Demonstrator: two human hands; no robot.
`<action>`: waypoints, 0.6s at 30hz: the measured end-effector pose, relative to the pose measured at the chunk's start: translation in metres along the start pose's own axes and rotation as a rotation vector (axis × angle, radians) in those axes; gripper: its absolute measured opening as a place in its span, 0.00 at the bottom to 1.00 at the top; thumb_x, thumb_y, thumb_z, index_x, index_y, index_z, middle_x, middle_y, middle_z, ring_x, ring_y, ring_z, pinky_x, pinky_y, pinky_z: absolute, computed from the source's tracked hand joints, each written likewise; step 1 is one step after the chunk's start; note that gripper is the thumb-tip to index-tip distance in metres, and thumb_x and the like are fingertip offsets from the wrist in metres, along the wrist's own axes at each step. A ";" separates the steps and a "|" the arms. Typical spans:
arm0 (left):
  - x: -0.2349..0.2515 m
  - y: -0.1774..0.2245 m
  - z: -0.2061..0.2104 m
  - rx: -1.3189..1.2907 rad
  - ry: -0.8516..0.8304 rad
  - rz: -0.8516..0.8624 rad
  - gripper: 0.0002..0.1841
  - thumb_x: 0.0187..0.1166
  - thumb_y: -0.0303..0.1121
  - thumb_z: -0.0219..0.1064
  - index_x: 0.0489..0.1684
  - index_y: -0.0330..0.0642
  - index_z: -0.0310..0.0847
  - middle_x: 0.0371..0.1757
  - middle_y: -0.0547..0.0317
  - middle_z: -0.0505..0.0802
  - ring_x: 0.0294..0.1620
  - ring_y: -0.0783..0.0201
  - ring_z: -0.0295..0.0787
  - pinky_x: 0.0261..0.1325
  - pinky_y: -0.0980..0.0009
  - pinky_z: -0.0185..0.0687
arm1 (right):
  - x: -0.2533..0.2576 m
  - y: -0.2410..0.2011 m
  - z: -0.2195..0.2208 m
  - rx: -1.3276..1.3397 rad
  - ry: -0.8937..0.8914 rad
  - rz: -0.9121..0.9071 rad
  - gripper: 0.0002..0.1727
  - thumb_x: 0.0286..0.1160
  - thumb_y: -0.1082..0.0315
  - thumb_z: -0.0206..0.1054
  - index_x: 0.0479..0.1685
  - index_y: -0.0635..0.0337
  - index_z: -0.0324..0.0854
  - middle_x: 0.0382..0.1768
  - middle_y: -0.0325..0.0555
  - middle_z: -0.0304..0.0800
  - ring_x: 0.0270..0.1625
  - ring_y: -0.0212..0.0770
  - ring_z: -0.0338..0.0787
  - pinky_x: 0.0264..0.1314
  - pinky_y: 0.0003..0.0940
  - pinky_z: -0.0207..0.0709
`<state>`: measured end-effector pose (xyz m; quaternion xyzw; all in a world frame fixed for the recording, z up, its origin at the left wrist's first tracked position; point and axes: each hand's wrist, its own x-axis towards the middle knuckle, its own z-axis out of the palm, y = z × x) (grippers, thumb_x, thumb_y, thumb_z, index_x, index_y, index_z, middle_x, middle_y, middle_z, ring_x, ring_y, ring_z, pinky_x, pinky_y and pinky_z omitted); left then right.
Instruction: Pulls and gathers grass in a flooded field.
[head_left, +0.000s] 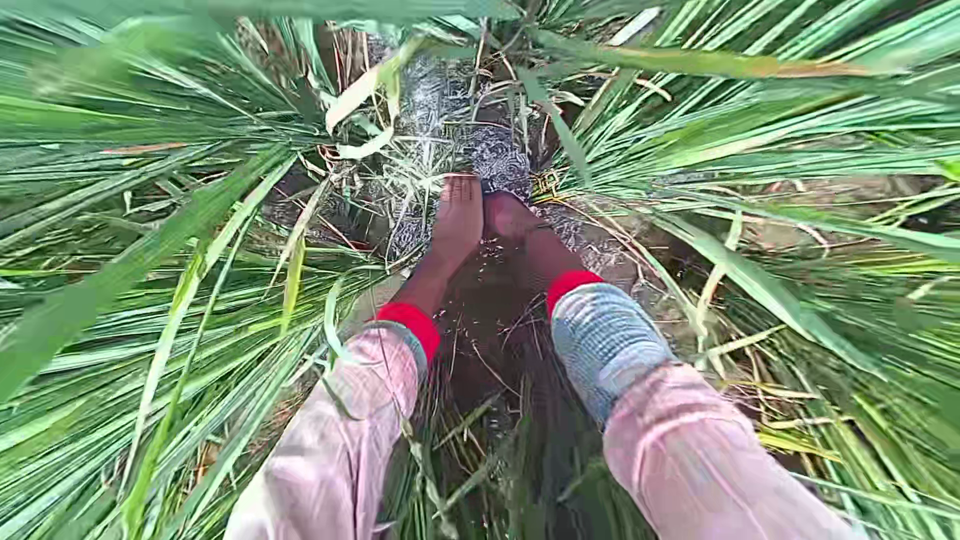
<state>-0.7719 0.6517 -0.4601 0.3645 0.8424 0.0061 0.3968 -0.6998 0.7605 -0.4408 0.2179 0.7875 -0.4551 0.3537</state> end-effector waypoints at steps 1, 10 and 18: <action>0.001 -0.006 0.002 -0.005 -0.071 -0.061 0.29 0.87 0.26 0.55 0.87 0.25 0.57 0.85 0.28 0.70 0.90 0.37 0.58 0.92 0.45 0.47 | 0.019 0.012 0.012 0.057 0.005 0.011 0.22 0.91 0.60 0.53 0.67 0.68 0.82 0.61 0.69 0.87 0.63 0.65 0.88 0.64 0.66 0.78; -0.035 -0.003 0.009 -0.030 -0.397 -0.243 0.18 0.89 0.34 0.54 0.68 0.31 0.79 0.62 0.30 0.89 0.66 0.31 0.85 0.62 0.33 0.79 | 0.028 0.012 0.038 -0.379 -0.156 -0.131 0.16 0.85 0.73 0.58 0.64 0.68 0.84 0.63 0.69 0.87 0.71 0.70 0.82 0.76 0.68 0.67; -0.220 -0.005 0.063 -0.086 -0.457 -0.105 0.20 0.89 0.27 0.53 0.75 0.32 0.78 0.70 0.28 0.85 0.73 0.30 0.80 0.73 0.37 0.74 | -0.138 0.018 0.158 0.010 -0.320 0.057 0.18 0.87 0.66 0.60 0.66 0.70 0.82 0.64 0.70 0.86 0.70 0.68 0.84 0.73 0.67 0.72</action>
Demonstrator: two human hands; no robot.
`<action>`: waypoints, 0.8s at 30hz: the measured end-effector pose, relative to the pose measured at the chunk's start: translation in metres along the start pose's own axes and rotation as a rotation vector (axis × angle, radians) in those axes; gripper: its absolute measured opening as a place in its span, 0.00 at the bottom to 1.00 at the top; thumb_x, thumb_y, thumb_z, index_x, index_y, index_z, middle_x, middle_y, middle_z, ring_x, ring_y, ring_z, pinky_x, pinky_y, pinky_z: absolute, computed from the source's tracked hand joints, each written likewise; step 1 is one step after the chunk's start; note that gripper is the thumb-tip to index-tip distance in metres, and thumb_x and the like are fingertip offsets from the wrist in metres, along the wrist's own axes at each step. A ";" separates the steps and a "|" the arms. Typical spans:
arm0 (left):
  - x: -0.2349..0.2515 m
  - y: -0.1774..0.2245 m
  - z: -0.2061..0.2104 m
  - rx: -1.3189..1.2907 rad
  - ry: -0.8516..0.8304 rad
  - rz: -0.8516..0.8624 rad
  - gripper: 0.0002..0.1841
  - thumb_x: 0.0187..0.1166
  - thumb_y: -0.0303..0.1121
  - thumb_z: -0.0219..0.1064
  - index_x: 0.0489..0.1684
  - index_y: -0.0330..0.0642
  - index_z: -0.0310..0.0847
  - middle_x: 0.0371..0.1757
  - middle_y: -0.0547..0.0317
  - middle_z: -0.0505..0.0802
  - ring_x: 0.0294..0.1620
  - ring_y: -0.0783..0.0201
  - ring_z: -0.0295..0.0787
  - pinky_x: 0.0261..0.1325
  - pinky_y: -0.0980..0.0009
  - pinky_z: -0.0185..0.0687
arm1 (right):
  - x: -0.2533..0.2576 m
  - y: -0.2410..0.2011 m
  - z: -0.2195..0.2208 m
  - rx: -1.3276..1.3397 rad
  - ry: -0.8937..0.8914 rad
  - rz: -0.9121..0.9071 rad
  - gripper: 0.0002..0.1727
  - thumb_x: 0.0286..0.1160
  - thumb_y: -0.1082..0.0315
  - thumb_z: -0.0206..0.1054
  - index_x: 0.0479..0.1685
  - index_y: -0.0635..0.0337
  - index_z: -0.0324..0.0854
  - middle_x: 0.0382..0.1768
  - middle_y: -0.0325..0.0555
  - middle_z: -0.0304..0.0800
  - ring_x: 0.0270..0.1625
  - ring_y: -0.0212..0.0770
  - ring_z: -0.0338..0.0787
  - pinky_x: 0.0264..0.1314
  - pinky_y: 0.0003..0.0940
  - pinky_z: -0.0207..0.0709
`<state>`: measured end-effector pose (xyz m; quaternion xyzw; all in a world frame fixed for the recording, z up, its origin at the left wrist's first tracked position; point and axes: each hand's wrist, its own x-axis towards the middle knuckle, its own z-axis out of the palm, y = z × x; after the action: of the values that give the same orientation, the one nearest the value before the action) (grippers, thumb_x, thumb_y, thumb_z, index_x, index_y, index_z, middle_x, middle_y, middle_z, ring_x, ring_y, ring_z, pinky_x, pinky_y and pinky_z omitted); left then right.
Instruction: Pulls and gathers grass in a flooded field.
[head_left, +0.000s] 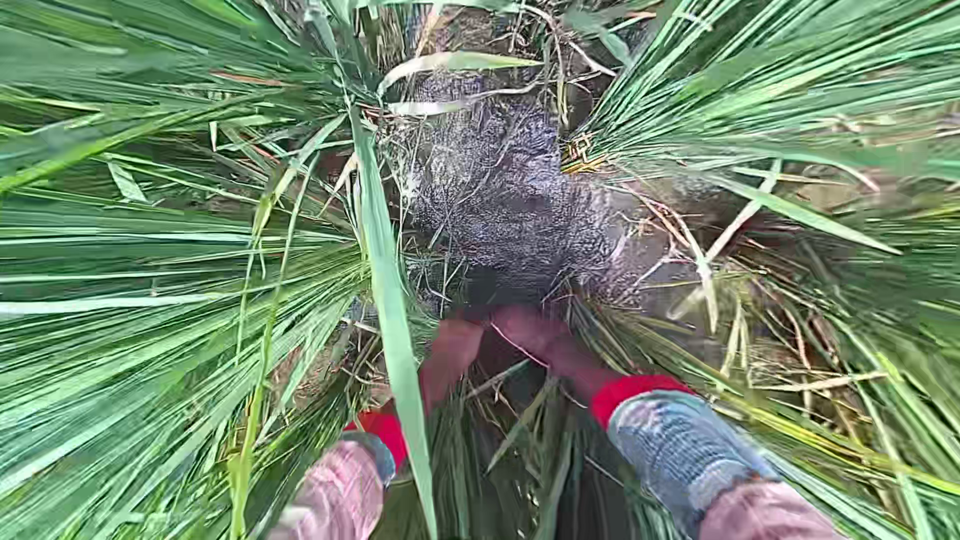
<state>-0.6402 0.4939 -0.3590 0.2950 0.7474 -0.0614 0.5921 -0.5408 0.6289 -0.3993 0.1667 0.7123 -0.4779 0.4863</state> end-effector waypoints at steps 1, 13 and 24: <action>-0.003 0.001 -0.006 -0.005 0.112 0.036 0.21 0.89 0.25 0.52 0.79 0.32 0.74 0.77 0.30 0.80 0.80 0.33 0.74 0.80 0.40 0.67 | 0.009 -0.011 -0.019 -0.084 -0.017 -0.032 0.18 0.88 0.67 0.58 0.67 0.69 0.82 0.64 0.71 0.85 0.71 0.70 0.82 0.73 0.68 0.71; -0.019 0.016 0.005 -0.547 0.605 0.298 0.15 0.79 0.20 0.59 0.57 0.27 0.88 0.70 0.33 0.86 0.74 0.35 0.81 0.78 0.46 0.73 | 0.097 -0.009 -0.059 1.034 0.648 -0.086 0.23 0.86 0.70 0.59 0.76 0.69 0.64 0.55 0.50 0.80 0.51 0.32 0.81 0.60 0.30 0.77; -0.022 -0.022 0.013 -1.018 0.498 -0.177 0.17 0.85 0.20 0.52 0.68 0.20 0.75 0.69 0.30 0.84 0.72 0.52 0.82 0.75 0.63 0.75 | 0.159 -0.100 -0.048 0.126 0.330 -0.203 0.29 0.82 0.69 0.64 0.81 0.70 0.69 0.81 0.69 0.70 0.82 0.66 0.74 0.82 0.63 0.66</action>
<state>-0.6374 0.4622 -0.3486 -0.0854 0.8216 0.3281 0.4582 -0.7116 0.5841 -0.4799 0.2002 0.7641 -0.5344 0.3008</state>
